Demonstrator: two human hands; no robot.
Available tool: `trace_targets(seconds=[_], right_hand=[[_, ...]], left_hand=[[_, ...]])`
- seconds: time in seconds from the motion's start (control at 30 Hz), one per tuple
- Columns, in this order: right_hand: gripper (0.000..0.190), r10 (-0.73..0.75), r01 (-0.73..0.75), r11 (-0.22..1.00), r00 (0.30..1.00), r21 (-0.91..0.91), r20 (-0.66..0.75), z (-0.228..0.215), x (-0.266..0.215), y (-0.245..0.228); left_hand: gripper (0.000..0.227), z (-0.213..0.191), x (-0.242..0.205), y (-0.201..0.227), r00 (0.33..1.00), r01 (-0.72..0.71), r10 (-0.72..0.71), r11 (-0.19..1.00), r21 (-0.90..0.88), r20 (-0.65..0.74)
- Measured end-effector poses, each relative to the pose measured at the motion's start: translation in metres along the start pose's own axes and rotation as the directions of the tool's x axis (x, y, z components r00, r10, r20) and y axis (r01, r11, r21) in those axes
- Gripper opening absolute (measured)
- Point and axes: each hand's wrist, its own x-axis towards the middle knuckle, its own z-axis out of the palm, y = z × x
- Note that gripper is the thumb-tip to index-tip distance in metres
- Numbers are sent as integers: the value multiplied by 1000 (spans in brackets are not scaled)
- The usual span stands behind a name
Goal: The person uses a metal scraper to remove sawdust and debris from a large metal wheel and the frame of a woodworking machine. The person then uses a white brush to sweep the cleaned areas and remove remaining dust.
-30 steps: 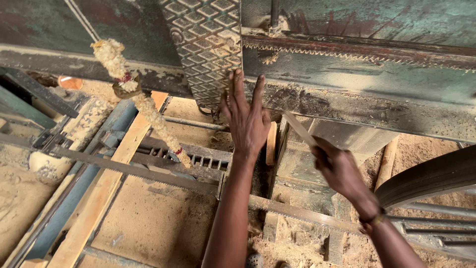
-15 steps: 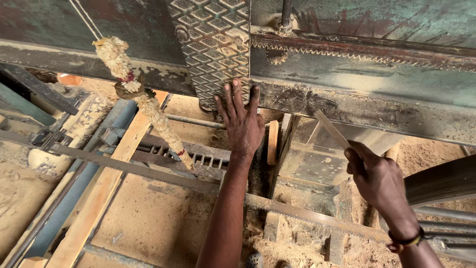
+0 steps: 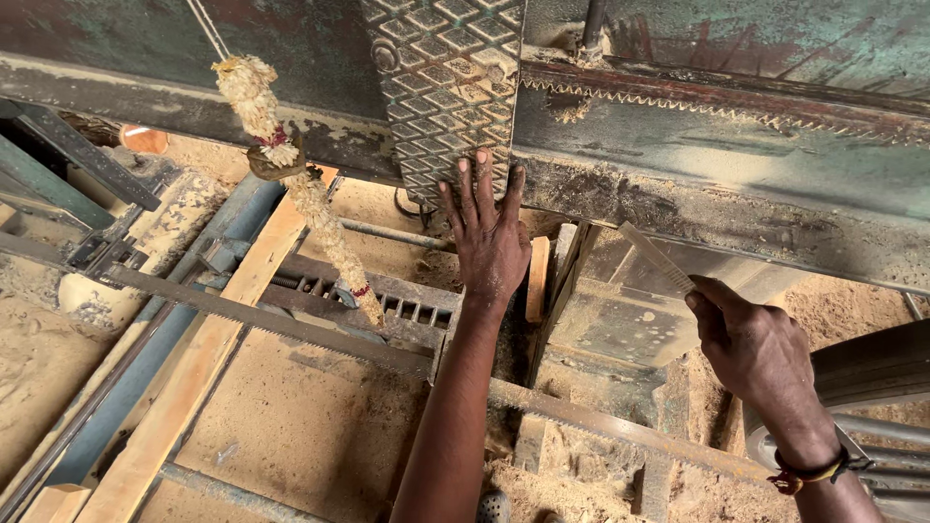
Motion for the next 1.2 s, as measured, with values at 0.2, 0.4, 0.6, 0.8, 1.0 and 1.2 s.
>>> trace_targets(seconds=[0.2,0.4,0.6,0.8,1.0,1.2], right_hand=[[29,4,-3,999,1000,51,-11,0,-1,-2],[30,-53,53,998,999,40,0,8,6,0],[31,-76,77,994,997,-74,24,-2,13,-9],[27,-99,100,992,995,-74,10,-13,15,-10],[22,-187,186,981,982,-49,-26,-12,24,-5],[23,-152,156,984,987,-84,49,-16,28,-6]], left_hand=[[87,2,0,1,1000,7,-7,1000,-26,10],[90,4,1,-1,1000,-13,12,999,-48,-17],[91,2,0,0,1000,1,-1,999,-38,13],[87,2,-1,1,999,-2,0,999,-48,-33],[84,2,0,6,1000,26,-26,1000,-7,0],[85,0,-1,4,999,-4,3,1000,-8,-47]])
